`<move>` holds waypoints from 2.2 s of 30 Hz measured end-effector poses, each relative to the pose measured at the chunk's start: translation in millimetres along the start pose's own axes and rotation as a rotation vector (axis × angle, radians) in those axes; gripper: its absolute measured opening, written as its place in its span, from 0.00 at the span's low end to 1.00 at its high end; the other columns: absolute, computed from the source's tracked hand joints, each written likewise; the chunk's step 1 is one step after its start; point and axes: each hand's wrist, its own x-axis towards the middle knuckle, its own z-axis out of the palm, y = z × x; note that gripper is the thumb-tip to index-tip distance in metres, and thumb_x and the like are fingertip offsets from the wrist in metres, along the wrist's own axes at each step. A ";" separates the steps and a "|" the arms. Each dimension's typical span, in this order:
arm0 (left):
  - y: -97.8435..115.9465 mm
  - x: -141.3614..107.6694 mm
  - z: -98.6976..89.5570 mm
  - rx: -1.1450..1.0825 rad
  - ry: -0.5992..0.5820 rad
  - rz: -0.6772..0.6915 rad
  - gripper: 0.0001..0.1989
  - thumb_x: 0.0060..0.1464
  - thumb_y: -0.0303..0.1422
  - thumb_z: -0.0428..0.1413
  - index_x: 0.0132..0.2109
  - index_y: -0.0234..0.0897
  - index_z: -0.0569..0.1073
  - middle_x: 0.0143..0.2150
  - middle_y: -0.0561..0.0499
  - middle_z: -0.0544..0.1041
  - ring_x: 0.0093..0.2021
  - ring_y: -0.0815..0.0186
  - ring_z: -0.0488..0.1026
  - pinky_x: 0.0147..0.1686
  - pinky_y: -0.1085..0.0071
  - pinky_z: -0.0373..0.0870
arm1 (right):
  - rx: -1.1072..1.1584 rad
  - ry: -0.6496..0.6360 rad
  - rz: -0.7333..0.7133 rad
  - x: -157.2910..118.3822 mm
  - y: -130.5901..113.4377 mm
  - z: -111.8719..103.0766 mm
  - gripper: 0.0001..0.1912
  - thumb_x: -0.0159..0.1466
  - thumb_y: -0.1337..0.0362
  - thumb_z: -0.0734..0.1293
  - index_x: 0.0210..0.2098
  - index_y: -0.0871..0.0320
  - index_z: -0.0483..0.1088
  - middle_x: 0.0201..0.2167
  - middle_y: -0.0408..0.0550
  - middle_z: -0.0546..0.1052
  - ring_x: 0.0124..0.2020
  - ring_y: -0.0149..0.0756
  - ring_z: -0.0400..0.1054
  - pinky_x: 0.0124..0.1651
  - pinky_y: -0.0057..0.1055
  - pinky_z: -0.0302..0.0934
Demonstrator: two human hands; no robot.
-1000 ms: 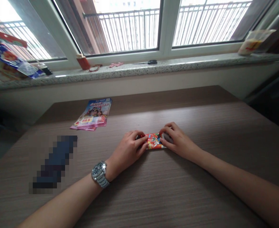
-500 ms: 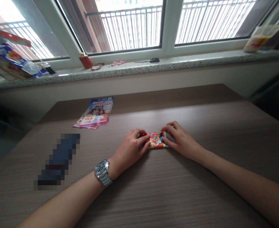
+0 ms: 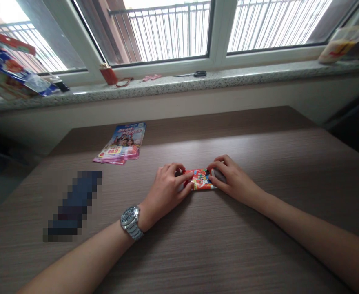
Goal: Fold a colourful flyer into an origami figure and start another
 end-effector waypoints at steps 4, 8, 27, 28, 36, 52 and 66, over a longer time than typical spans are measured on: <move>-0.7 -0.1 0.6 0.006 0.003 0.004 0.13 0.64 0.38 0.59 0.54 0.47 0.80 0.54 0.46 0.74 0.52 0.55 0.70 0.51 0.55 0.66 | -0.006 0.003 -0.005 -0.2 1.4 0.7 0.11 0.67 0.66 0.68 0.49 0.54 0.71 0.49 0.53 0.68 0.50 0.46 0.69 0.56 0.45 0.67; -1.3 0.0 1.3 0.009 0.008 0.010 0.13 0.64 0.38 0.59 0.54 0.47 0.79 0.53 0.46 0.74 0.52 0.55 0.70 0.51 0.55 0.66 | 0.001 0.004 -0.005 -0.1 1.7 0.7 0.11 0.67 0.66 0.68 0.49 0.54 0.71 0.49 0.53 0.68 0.50 0.45 0.69 0.56 0.45 0.67; -0.5 2.3 1.5 -0.041 -0.021 0.090 0.14 0.67 0.34 0.55 0.56 0.39 0.77 0.55 0.46 0.76 0.53 0.57 0.73 0.55 0.57 0.71 | 0.030 -0.013 0.017 2.4 0.8 -0.3 0.10 0.68 0.64 0.67 0.49 0.54 0.71 0.49 0.53 0.68 0.51 0.45 0.68 0.56 0.45 0.66; -0.4 2.5 1.8 -0.052 -0.020 0.090 0.14 0.67 0.33 0.55 0.56 0.38 0.77 0.55 0.45 0.76 0.53 0.57 0.73 0.55 0.57 0.71 | 0.025 -0.014 0.017 2.4 1.2 -0.1 0.10 0.68 0.64 0.67 0.49 0.54 0.70 0.49 0.53 0.68 0.51 0.45 0.68 0.56 0.45 0.66; -0.5 2.6 3.0 -0.060 -0.010 0.104 0.13 0.67 0.33 0.55 0.56 0.38 0.76 0.54 0.45 0.77 0.53 0.57 0.73 0.55 0.56 0.72 | 0.018 -0.010 0.016 2.8 0.9 -0.3 0.10 0.67 0.64 0.67 0.49 0.53 0.70 0.49 0.53 0.69 0.51 0.46 0.69 0.56 0.46 0.67; 2.3 2.9 -0.1 0.055 -0.102 0.223 0.18 0.70 0.32 0.51 0.64 0.41 0.70 0.62 0.43 0.73 0.60 0.54 0.71 0.58 0.54 0.71 | -0.040 0.052 -0.085 0.1 5.4 3.6 0.08 0.67 0.63 0.69 0.46 0.55 0.77 0.54 0.56 0.73 0.53 0.46 0.71 0.57 0.47 0.68; 6.6 -3.9 -6.1 0.085 -0.154 0.314 0.22 0.71 0.40 0.50 0.69 0.48 0.64 0.70 0.42 0.65 0.68 0.52 0.65 0.65 0.50 0.66 | -0.161 0.051 -0.120 -2.1 4.3 3.6 0.11 0.69 0.62 0.68 0.49 0.53 0.80 0.55 0.57 0.75 0.50 0.47 0.72 0.54 0.49 0.70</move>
